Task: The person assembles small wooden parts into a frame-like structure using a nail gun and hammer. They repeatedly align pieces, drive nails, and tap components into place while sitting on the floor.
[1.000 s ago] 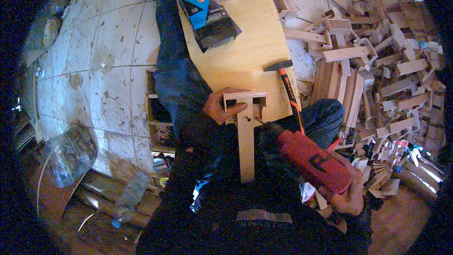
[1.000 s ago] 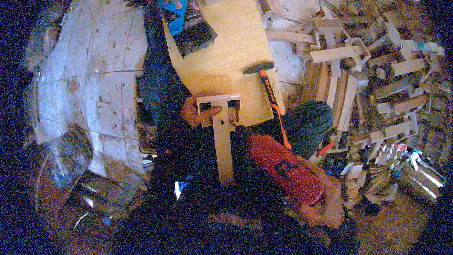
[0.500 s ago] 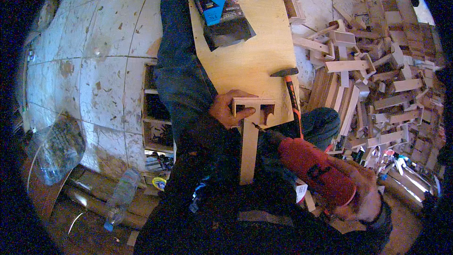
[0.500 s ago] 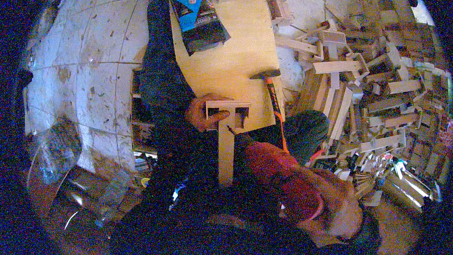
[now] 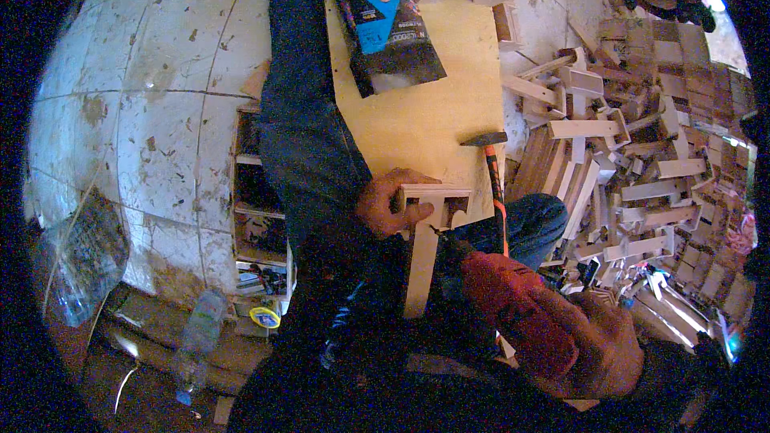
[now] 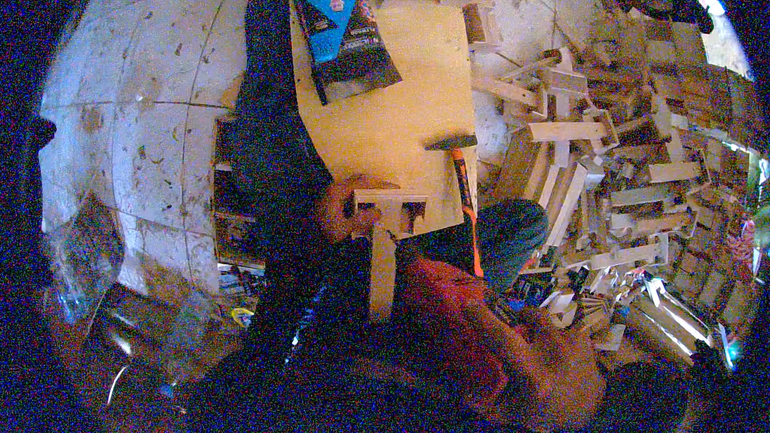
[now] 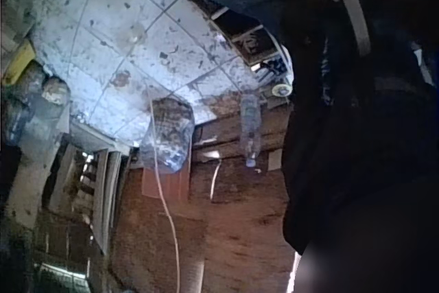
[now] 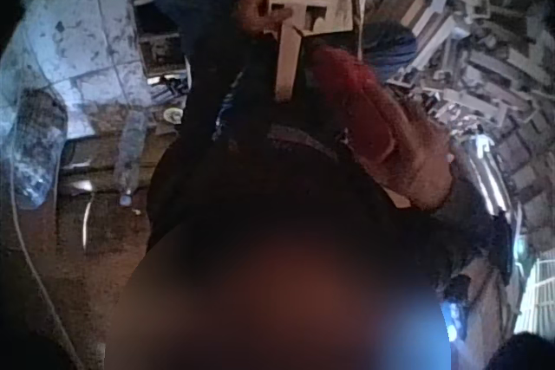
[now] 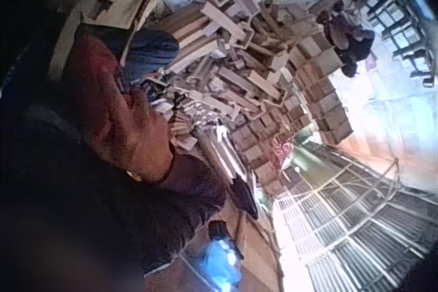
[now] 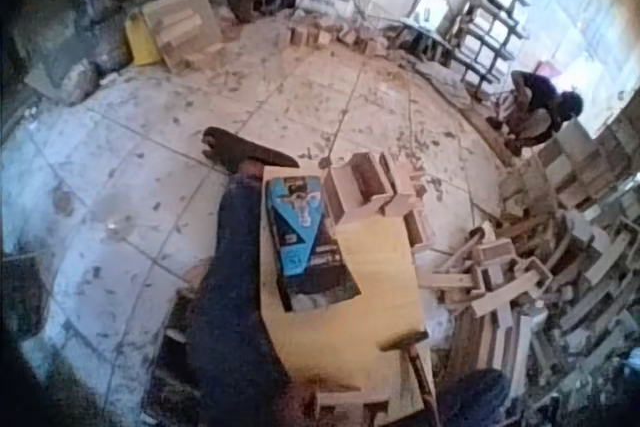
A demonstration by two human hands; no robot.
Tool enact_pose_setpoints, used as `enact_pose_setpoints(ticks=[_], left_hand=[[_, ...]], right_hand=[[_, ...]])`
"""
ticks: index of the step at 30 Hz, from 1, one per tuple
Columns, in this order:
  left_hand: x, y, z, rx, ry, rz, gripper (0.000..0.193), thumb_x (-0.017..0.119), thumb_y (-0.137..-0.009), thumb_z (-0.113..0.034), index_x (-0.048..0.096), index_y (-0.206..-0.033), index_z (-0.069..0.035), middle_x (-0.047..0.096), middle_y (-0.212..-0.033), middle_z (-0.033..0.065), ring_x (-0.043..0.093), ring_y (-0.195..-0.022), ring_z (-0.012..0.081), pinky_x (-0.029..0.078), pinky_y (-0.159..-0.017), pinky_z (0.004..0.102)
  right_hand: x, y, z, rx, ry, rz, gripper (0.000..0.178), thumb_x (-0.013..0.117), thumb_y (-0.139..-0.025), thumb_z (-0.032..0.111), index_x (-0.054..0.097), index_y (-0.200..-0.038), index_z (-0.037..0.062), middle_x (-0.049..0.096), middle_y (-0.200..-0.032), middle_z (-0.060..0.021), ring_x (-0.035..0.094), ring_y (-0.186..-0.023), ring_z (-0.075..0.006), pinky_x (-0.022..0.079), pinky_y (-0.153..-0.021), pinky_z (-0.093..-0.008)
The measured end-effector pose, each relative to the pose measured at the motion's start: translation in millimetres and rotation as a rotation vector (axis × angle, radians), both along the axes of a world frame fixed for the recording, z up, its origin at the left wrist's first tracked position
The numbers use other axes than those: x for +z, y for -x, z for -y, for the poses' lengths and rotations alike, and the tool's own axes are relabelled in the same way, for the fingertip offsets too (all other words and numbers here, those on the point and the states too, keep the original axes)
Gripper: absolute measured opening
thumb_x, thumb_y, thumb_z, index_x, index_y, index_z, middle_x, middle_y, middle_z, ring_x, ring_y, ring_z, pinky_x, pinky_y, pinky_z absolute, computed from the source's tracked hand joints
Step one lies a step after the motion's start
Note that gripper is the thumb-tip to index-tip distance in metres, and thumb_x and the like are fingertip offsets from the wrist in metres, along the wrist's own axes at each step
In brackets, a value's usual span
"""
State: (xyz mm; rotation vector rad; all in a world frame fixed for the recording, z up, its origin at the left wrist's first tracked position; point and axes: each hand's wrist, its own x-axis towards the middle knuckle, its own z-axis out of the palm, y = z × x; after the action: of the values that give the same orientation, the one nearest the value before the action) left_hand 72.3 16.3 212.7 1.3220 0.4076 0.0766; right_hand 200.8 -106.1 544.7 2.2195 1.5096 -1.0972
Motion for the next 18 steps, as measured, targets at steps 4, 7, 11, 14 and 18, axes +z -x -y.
enact_pose_setpoints(ticks=[4, 7, 11, 14, 18], left_hand=[[-4, -4, 4, 0.133, -0.018, 0.094, 0.026, 0.065, -0.086, -0.021, 0.064, -0.108, -0.007, 0.063, -0.101, 0.0148, 0.063, -0.092, 0.0246, 0.05, -0.08, 0.0363], [-7, -4, 9, 0.116, 0.058, 0.056, 0.024, 0.064, -0.087, -0.019, 0.064, -0.108, -0.008, 0.064, -0.101, 0.0147, 0.062, -0.093, 0.023, 0.049, -0.081, 0.0359], [-7, -3, 11, 0.112, 0.21, 0.016, 0.023, 0.062, -0.088, -0.019, 0.064, -0.108, -0.007, 0.066, -0.098, 0.0137, 0.062, -0.093, 0.0211, 0.048, -0.082, 0.0342], [-9, -4, 11, 0.144, 0.152, 0.129, 0.024, 0.059, -0.09, -0.021, 0.063, -0.106, -0.004, 0.066, -0.096, 0.0111, 0.063, -0.092, 0.0199, 0.048, -0.082, 0.0322], [-18, -10, 13, 0.143, 0.215, 0.125, 0.026, 0.056, -0.091, -0.023, 0.063, -0.104, -0.001, 0.066, -0.097, 0.0078, 0.062, -0.092, 0.0185, 0.046, -0.084, 0.0307]], right_hand=[[-9, -1, -6, -0.058, 0.002, -0.015, 0.087, 0.083, -0.054, 0.033, 0.049, -0.13, 0.0096, 0.06, -0.086, -0.0164, 0.06, -0.072, -0.0327, 0.051, -0.061, -0.045], [-16, 0, -9, -0.067, 0.013, -0.02, 0.086, 0.083, -0.055, 0.034, 0.049, -0.131, 0.0123, 0.059, -0.085, -0.0161, 0.061, -0.071, -0.0323, 0.051, -0.061, -0.0443], [-20, 10, -4, 0.103, -0.078, 0.059, 0.085, 0.084, -0.055, 0.034, 0.049, -0.13, 0.013, 0.06, -0.089, -0.0161, 0.063, -0.071, -0.0358, 0.053, -0.067, -0.0423], [-19, 10, 6, -0.156, 0.114, -0.027, 0.079, 0.081, -0.06, 0.03, 0.049, -0.129, 0.0072, 0.062, -0.099, -0.0175, 0.066, -0.08, -0.036, 0.053, -0.076, -0.0401], [-33, -5, 44, -0.539, -0.202, -0.365, 0.064, 0.075, -0.071, 0.021, 0.049, -0.124, -0.0032, 0.061, -0.115, -0.0169, 0.064, -0.097, -0.0261, 0.05, -0.087, -0.0359]])
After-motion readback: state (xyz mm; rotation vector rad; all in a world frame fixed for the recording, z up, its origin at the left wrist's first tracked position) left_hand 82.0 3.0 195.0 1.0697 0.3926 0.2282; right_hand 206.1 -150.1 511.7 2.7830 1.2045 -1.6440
